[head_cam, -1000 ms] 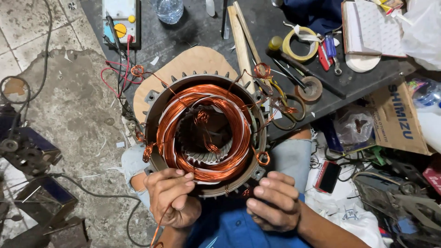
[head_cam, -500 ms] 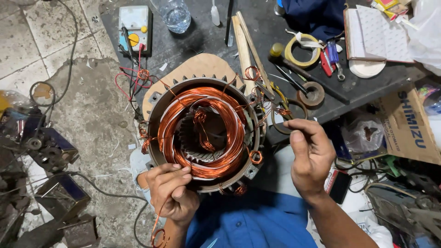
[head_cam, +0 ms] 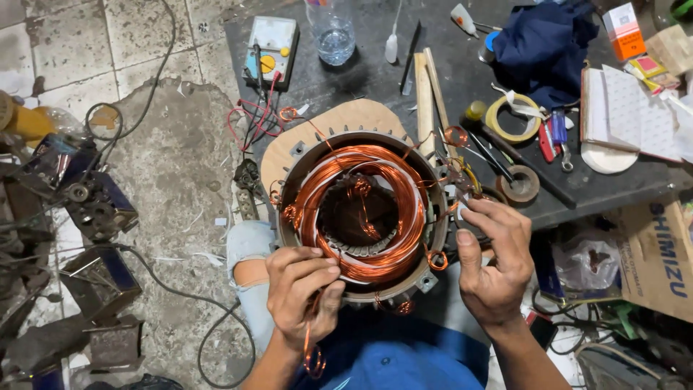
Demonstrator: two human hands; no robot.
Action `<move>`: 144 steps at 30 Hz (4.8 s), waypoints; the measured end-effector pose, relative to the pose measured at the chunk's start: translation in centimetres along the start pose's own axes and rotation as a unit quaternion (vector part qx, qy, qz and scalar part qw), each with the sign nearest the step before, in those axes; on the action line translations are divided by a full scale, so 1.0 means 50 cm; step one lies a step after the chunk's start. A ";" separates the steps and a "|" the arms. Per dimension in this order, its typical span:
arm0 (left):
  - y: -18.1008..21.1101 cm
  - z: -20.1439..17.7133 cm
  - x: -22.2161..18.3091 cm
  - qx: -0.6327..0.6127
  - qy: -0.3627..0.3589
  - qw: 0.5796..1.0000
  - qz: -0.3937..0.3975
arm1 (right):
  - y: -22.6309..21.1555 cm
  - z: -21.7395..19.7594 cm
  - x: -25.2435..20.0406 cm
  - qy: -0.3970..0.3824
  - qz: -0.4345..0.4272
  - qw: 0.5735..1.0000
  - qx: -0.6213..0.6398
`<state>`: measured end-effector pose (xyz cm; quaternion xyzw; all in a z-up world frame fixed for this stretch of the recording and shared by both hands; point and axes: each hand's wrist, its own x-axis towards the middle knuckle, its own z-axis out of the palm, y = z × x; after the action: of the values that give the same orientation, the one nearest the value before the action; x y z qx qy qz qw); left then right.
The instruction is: Arranging and preparing copper wire windings inside an electric motor stator on a repair bench.
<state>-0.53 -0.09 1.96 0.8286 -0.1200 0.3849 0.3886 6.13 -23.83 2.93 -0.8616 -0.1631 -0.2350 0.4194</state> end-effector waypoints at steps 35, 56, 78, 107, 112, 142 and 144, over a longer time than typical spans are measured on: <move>-0.179 -0.042 0.151 -0.231 -0.006 0.920 -0.316 | -0.154 0.105 -0.018 0.059 0.293 0.937 0.180; -0.210 -0.048 0.173 -0.366 0.002 0.867 -0.338 | -0.128 0.111 -0.030 0.059 0.269 0.944 0.179; -0.140 -0.093 0.208 -0.381 -0.139 0.855 -0.324 | -0.143 0.107 -0.025 0.044 0.244 0.965 0.087; -0.119 -0.046 0.159 -0.605 0.073 0.720 -0.332 | -0.106 0.088 -0.053 0.030 0.272 0.959 0.077; -0.117 -0.075 0.192 -0.444 0.049 0.840 -0.307 | -0.105 0.094 -0.044 0.044 0.261 0.962 0.072; -0.127 -0.141 0.251 -0.291 -0.092 0.909 -0.285 | -0.087 0.080 -0.038 0.086 0.303 0.915 0.251; -0.104 -0.196 0.275 -0.011 -0.247 0.947 -0.205 | -0.080 0.074 -0.036 0.096 0.297 0.915 0.257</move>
<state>6.01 11.97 13.06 0.9000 -0.0438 0.0787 0.4265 3.69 -18.63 2.54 -0.7063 0.0864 -0.1311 0.6903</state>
